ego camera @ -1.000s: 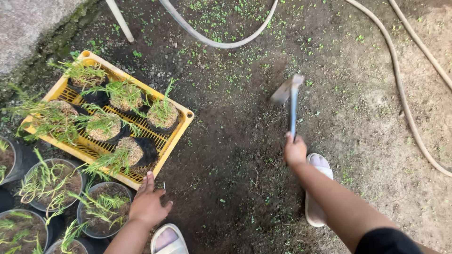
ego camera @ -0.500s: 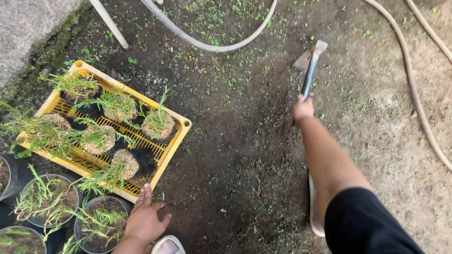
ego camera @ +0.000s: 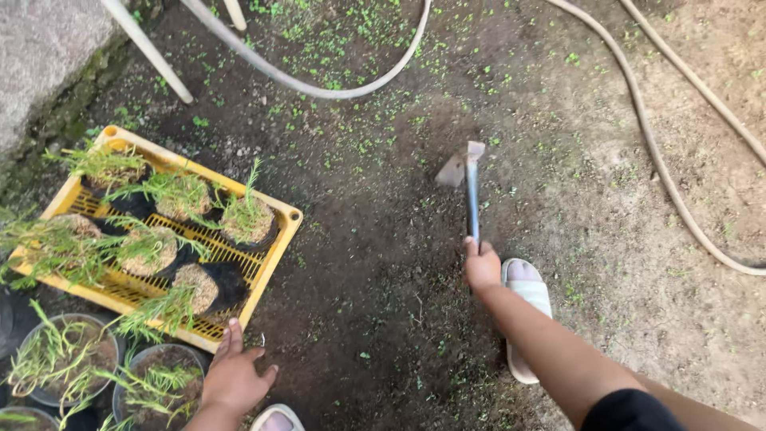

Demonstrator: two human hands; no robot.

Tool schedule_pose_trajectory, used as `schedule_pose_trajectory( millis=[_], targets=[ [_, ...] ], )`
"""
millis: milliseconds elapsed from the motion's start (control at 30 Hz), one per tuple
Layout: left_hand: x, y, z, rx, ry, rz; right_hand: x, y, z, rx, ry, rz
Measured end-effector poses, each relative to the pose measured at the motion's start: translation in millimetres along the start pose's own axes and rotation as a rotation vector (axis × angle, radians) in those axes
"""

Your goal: The person uses a small hand hoe to cultivate soil in a garden area, then picks up and organizes several small potted plants arranged in a yellow tray.

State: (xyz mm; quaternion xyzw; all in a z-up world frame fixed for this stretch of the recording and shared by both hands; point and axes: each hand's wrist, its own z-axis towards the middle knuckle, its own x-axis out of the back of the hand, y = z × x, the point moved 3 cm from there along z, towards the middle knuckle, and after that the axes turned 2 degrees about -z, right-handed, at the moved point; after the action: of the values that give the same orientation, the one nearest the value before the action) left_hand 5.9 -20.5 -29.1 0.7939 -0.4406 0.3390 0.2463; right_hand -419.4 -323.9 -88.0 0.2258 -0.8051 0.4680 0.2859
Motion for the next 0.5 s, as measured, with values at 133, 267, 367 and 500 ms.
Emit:
schedule_pose_trajectory(
  millis=[133,267,367,500],
  targets=[
    [-8.7,-4.7,4.1,-0.025,0.052,-0.013,24.7,-30.8,65.9,0.221,0.279,-0.077],
    [-13.8,-9.9,14.1,-0.004,-0.007,-0.004,43.1,-72.6,155.4,0.195,0.37,-0.042],
    [-19.1,-11.1,24.0,0.031,-0.078,0.075,37.3,-77.2,196.9,0.123,0.286,-0.031],
    [-21.0,-13.5,26.7,0.022,-0.156,0.08,-4.6,-29.5,178.0,0.145,0.313,-0.149]
  ],
)
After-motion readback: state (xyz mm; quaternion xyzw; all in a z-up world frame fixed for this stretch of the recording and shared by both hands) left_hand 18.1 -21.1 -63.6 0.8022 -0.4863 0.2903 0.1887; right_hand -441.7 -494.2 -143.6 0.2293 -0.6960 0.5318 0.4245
